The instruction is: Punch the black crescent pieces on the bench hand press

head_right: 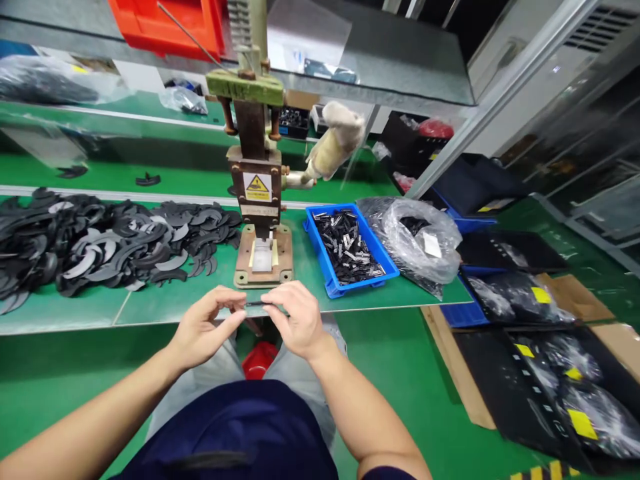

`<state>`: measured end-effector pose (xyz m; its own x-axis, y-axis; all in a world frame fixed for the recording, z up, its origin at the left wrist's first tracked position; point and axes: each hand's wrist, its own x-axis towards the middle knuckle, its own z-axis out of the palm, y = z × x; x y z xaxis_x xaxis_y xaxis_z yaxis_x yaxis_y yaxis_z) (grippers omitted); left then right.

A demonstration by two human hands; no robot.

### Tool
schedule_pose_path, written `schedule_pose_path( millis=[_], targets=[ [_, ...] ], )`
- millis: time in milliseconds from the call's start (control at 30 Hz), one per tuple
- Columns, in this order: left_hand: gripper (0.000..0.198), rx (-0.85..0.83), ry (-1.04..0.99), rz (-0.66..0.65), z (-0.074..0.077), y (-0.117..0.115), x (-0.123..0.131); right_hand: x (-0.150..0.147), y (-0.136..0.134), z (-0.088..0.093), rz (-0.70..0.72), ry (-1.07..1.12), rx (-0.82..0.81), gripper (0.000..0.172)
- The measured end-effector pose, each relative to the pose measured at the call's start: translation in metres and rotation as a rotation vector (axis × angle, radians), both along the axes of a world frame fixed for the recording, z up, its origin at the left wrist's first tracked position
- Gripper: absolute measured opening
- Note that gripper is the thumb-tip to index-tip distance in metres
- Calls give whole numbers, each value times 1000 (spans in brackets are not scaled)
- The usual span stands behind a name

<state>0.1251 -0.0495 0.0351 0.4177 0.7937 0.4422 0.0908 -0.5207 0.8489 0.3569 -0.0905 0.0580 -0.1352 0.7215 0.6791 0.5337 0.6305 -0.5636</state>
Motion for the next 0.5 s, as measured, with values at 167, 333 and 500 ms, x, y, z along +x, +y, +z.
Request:
schedule_pose_path(
  millis=[167, 333, 500],
  targets=[
    [23, 37, 1, -3, 7, -7, 2, -9, -2, -7, 44, 40, -16, 25],
    [22, 32, 12, -17, 5, -8, 0, -8, -2, -11, 55, 51, -11, 25],
    [18, -16, 8, -10, 5, -9, 0, -7, -2, -13, 53, 46, -24, 23]
  ],
)
